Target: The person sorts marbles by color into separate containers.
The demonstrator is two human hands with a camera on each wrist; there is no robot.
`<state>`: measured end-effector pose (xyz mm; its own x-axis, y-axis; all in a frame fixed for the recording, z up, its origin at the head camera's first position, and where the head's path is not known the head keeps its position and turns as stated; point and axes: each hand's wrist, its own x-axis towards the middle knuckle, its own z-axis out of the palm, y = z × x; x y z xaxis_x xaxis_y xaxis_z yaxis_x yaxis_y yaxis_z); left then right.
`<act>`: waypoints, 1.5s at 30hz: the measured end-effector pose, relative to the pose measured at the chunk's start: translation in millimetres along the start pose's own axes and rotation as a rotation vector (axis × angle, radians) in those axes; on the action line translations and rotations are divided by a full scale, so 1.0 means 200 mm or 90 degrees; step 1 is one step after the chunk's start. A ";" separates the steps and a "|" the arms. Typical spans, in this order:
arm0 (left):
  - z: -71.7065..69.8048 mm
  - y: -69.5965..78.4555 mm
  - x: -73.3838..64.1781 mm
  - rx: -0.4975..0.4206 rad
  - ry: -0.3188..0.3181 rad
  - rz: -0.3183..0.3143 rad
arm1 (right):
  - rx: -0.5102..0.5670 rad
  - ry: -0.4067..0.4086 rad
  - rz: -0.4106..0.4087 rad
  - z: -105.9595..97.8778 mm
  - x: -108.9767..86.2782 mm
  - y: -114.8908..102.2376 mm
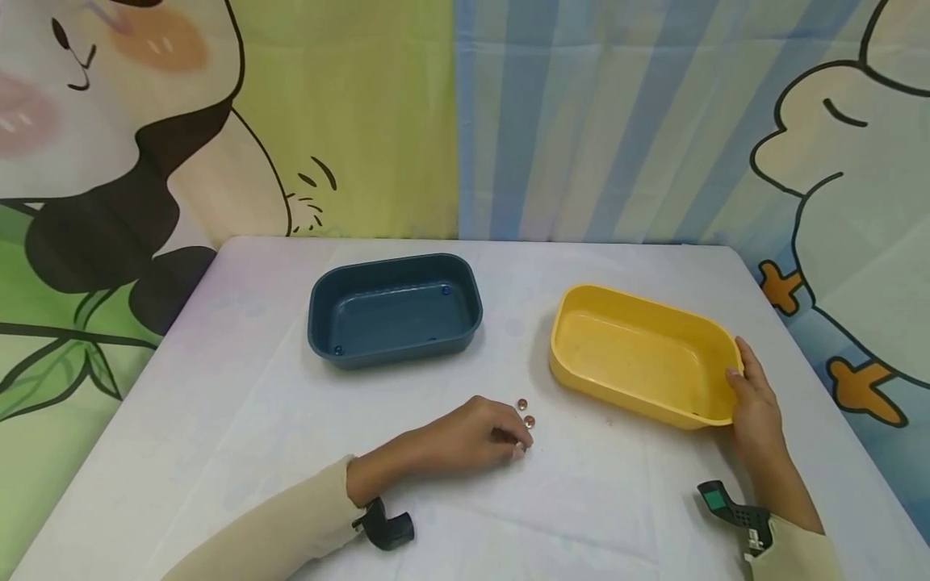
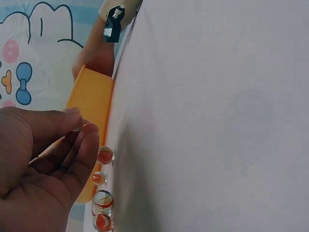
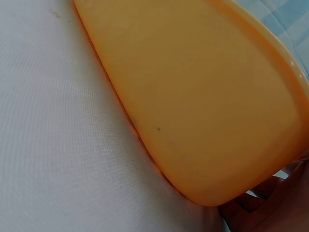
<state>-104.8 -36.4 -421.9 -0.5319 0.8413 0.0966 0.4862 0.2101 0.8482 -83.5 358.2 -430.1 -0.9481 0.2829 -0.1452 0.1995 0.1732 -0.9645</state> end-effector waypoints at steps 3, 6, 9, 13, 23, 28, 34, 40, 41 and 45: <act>-0.02 0.01 0.02 -0.018 0.007 -0.002 | 0.007 -0.001 -0.006 0.00 0.00 0.00; -0.03 0.02 0.04 -0.028 0.009 -0.005 | 0.001 -0.004 -0.013 0.00 0.00 0.00; -0.04 0.03 0.05 -0.035 0.008 -0.009 | -0.014 -0.006 -0.017 0.00 0.00 0.01; -0.05 0.02 0.07 -0.045 0.009 -0.017 | -0.030 -0.006 -0.022 0.00 0.00 0.01; -0.09 0.06 0.11 -0.073 0.019 -0.024 | -0.052 -0.006 -0.021 0.00 0.00 0.01; -0.10 0.06 0.13 -0.088 0.021 -0.027 | -0.073 -0.004 -0.008 0.00 0.00 0.01; -0.13 0.05 0.17 -0.087 0.039 -0.036 | -0.065 -0.004 -0.018 0.00 0.00 0.02; -0.17 0.03 0.23 -0.075 0.082 -0.038 | -0.058 -0.007 -0.020 -0.01 0.00 0.02; -0.17 0.03 0.24 -0.074 0.084 -0.038 | -0.059 -0.007 -0.021 -0.01 0.00 0.02; -0.19 0.03 0.27 -0.058 0.091 -0.042 | -0.064 -0.007 -0.026 -0.01 0.00 0.01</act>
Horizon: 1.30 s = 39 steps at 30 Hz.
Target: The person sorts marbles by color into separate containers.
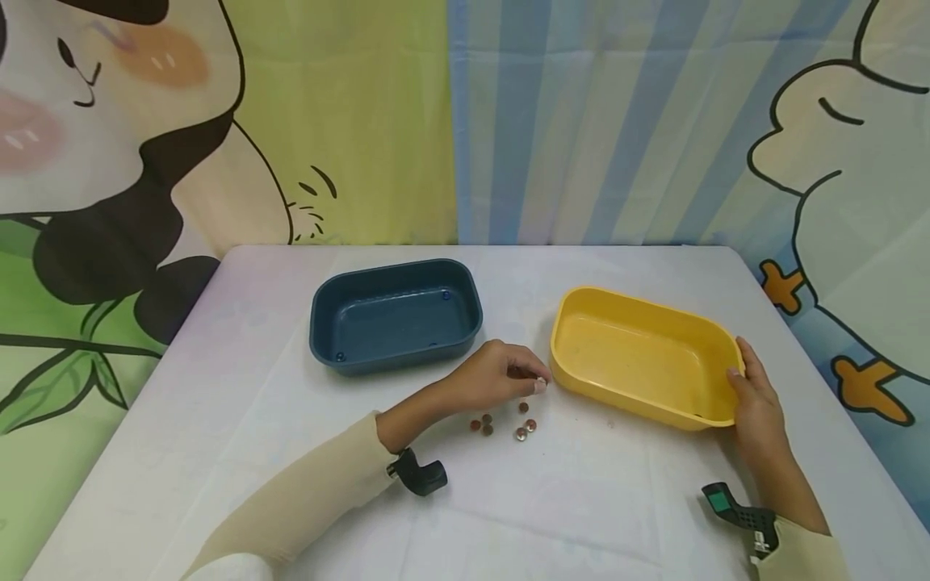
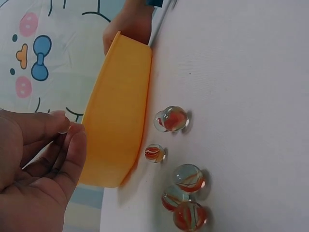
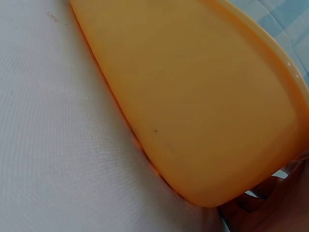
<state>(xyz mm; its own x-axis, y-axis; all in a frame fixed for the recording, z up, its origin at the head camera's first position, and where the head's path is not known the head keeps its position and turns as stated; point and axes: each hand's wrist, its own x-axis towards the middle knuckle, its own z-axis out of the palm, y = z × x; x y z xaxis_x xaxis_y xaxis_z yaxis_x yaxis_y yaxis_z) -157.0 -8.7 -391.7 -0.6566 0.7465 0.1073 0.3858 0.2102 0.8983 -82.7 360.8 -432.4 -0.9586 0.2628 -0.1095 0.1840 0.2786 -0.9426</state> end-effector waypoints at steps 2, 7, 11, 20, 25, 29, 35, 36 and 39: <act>-0.01 0.00 0.01 0.005 0.006 0.000 | -0.004 0.001 -0.001 0.00 0.00 0.00; -0.02 0.01 0.06 0.004 0.018 0.003 | -0.002 0.002 -0.001 0.00 0.00 0.00; -0.03 0.01 0.10 -0.006 0.031 -0.012 | 0.005 0.001 0.000 0.00 0.00 0.01; -0.03 0.03 0.20 -0.017 0.038 -0.042 | 0.018 -0.004 -0.009 -0.01 0.00 0.01; -0.01 0.03 0.23 -0.015 0.026 -0.052 | -0.001 -0.004 -0.013 0.00 0.00 0.00; 0.01 0.03 0.27 -0.008 0.024 -0.043 | -0.020 0.000 -0.005 0.00 0.00 0.00; 0.01 0.06 0.34 -0.015 0.024 -0.041 | -0.032 0.004 0.001 0.00 0.00 0.00; 0.01 0.06 0.35 -0.017 0.022 -0.042 | -0.034 0.005 0.001 0.00 0.00 0.00; 0.02 0.08 0.37 -0.015 0.019 -0.045 | -0.040 0.006 -0.001 0.00 0.00 0.00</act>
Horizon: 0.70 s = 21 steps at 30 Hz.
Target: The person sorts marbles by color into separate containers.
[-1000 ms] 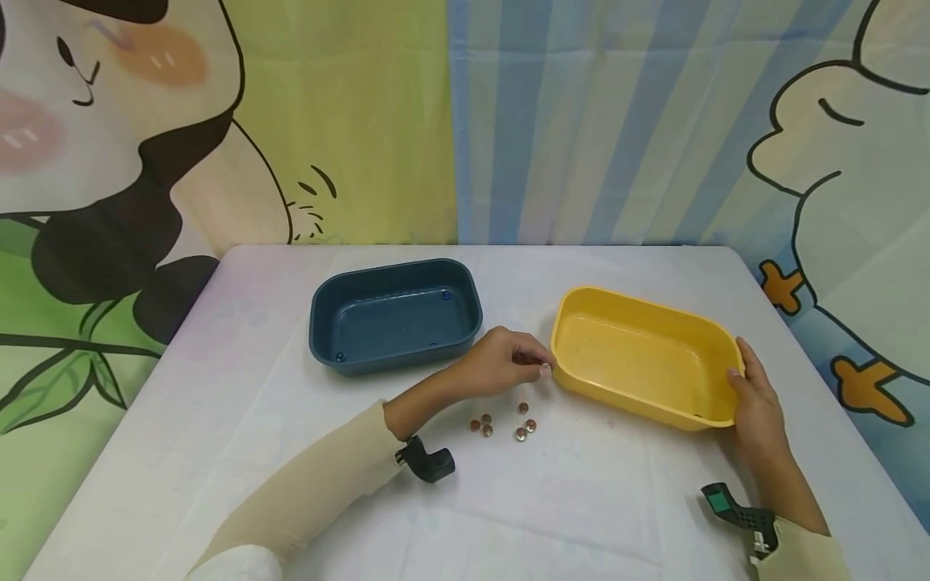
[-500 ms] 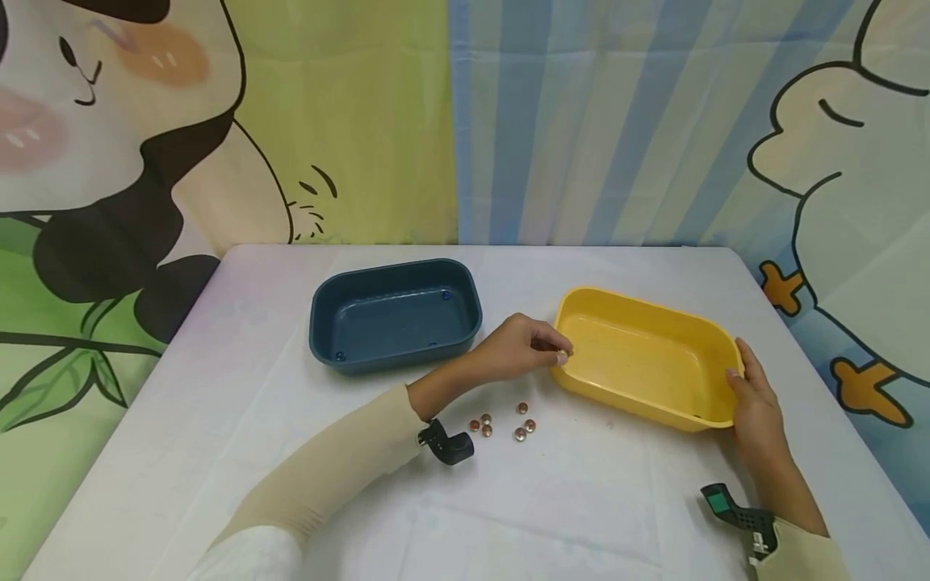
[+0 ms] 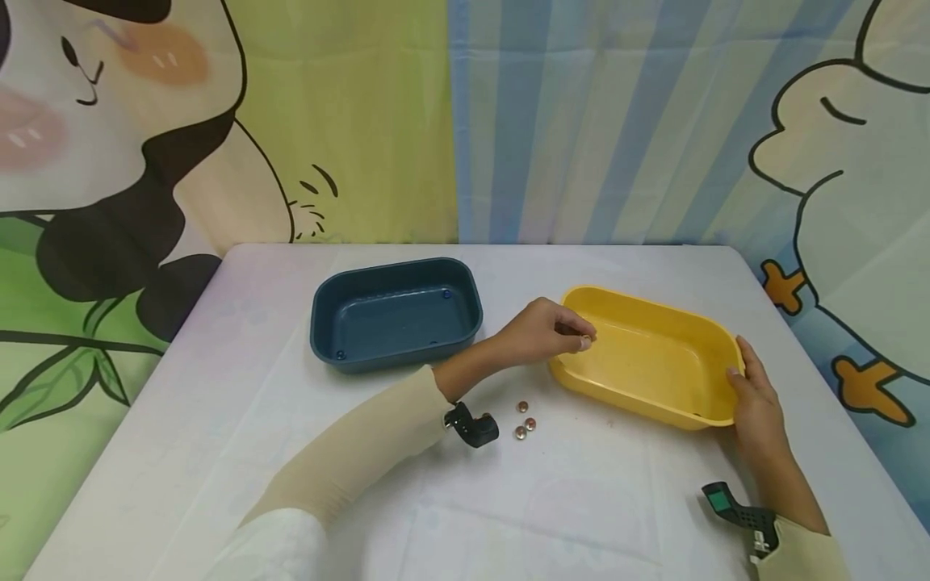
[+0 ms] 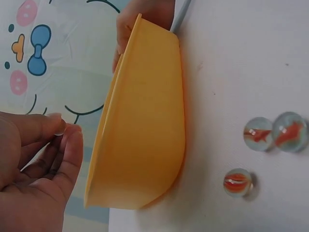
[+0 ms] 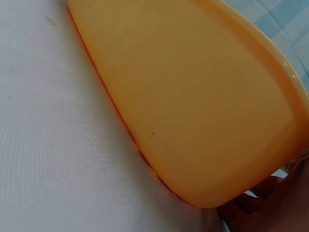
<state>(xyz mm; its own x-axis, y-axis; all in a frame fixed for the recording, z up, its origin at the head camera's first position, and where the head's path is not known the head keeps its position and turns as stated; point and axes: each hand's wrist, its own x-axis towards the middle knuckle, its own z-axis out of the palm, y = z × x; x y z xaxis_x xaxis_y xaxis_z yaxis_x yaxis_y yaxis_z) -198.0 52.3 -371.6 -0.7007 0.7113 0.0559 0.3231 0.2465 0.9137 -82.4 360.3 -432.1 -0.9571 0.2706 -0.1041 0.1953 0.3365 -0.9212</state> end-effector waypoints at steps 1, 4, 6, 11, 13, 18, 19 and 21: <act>0.00 0.00 0.01 0.003 -0.001 0.000 | -0.001 0.000 -0.002 0.00 0.00 0.00; 0.01 0.01 0.03 0.012 0.003 -0.002 | -0.001 -0.002 -0.006 0.00 0.00 0.00; 0.01 0.01 0.05 0.006 0.007 -0.008 | 0.002 -0.004 -0.005 0.00 0.00 0.00; 0.01 -0.01 0.10 -0.030 0.020 -0.031 | 0.004 0.000 0.011 0.00 0.00 -0.01; 0.01 -0.01 0.12 -0.036 0.023 -0.036 | 0.004 0.001 0.019 0.00 0.00 -0.01; 0.01 -0.01 0.16 -0.031 0.027 -0.036 | -0.002 0.002 0.021 0.00 0.00 0.00; 0.01 -0.01 0.17 -0.031 0.028 -0.037 | -0.001 0.002 0.020 0.00 0.00 -0.01; 0.00 0.00 0.18 -0.030 0.033 -0.038 | -0.002 0.003 0.018 0.00 0.00 -0.01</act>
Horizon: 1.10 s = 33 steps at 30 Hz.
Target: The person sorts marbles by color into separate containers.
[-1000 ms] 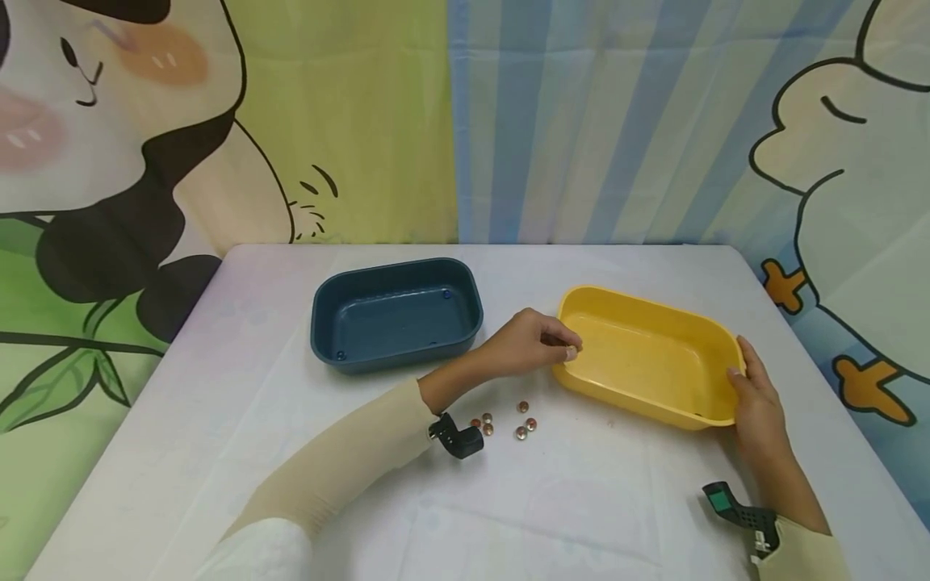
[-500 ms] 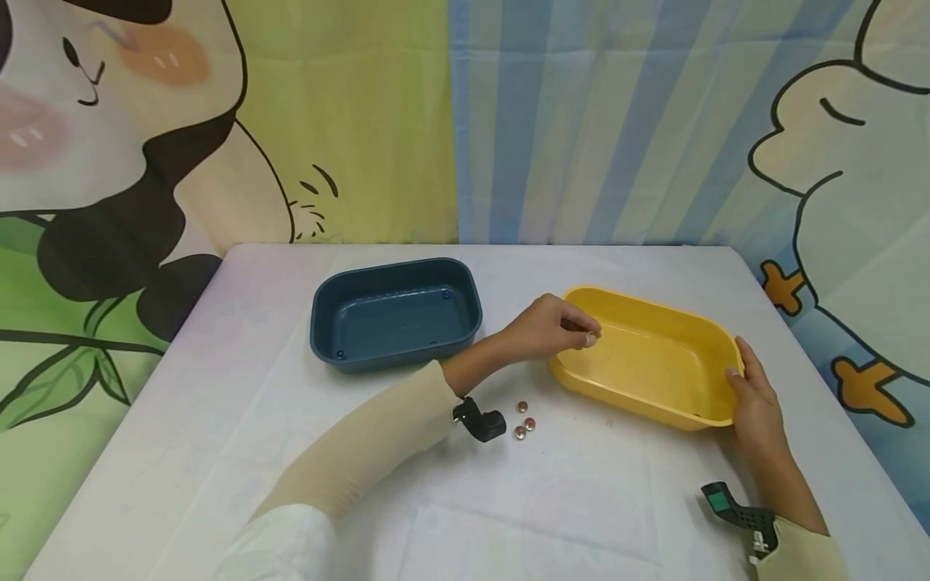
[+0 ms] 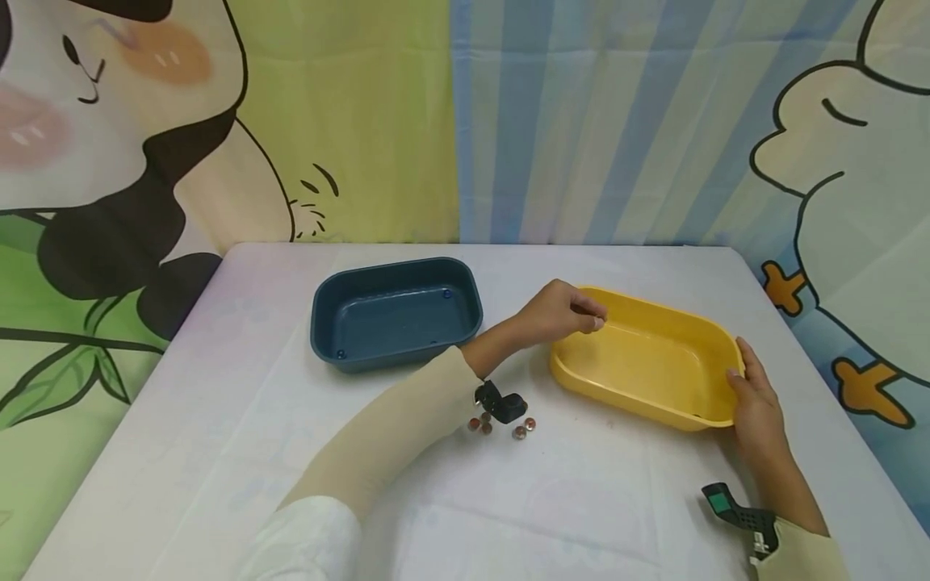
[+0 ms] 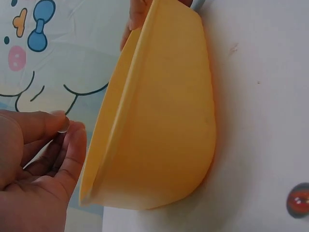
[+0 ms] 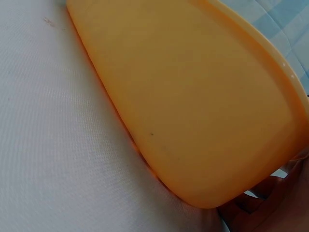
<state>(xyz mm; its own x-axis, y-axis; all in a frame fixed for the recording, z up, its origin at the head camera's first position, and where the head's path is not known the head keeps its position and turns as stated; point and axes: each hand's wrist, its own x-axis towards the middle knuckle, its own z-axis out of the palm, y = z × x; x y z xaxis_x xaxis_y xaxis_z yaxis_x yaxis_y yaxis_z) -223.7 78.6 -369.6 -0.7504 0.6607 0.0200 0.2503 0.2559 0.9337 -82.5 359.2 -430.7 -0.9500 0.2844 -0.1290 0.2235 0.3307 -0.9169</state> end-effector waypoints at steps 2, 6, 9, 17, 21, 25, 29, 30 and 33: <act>0.00 0.01 0.02 -0.006 0.005 -0.008 | 0.000 -0.001 -0.002 -0.01 0.00 0.00; 0.00 0.02 0.07 -0.015 0.025 -0.034 | -0.003 -0.003 -0.007 -0.01 0.00 0.00; 0.01 0.02 0.10 -0.020 0.044 -0.062 | -0.005 -0.003 -0.007 -0.01 0.00 0.01; 0.04 0.03 0.15 -0.012 0.041 -0.082 | -0.002 -0.004 -0.002 -0.01 0.00 0.01; 0.05 0.04 0.16 -0.002 0.050 -0.087 | -0.008 -0.001 -0.003 0.00 0.01 0.00; 0.06 0.03 0.17 0.015 0.055 -0.112 | -0.003 -0.002 -0.007 0.00 0.01 0.00; 0.06 0.01 0.20 0.033 0.058 -0.115 | -0.002 -0.003 -0.009 0.00 0.01 0.00; 0.06 0.01 0.20 0.037 0.058 -0.113 | -0.002 -0.003 -0.009 0.00 0.01 0.01; 0.06 0.02 0.22 0.051 0.053 -0.112 | -0.009 -0.001 -0.007 0.00 0.01 0.01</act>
<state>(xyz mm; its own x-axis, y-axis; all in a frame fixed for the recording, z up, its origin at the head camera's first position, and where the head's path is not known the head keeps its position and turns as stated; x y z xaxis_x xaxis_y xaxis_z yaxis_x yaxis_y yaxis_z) -248.8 116.8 -370.0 -0.8336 0.5416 -0.1084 0.1566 0.4199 0.8940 -84.2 360.5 -431.9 -0.9528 0.2788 -0.1205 0.2166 0.3459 -0.9129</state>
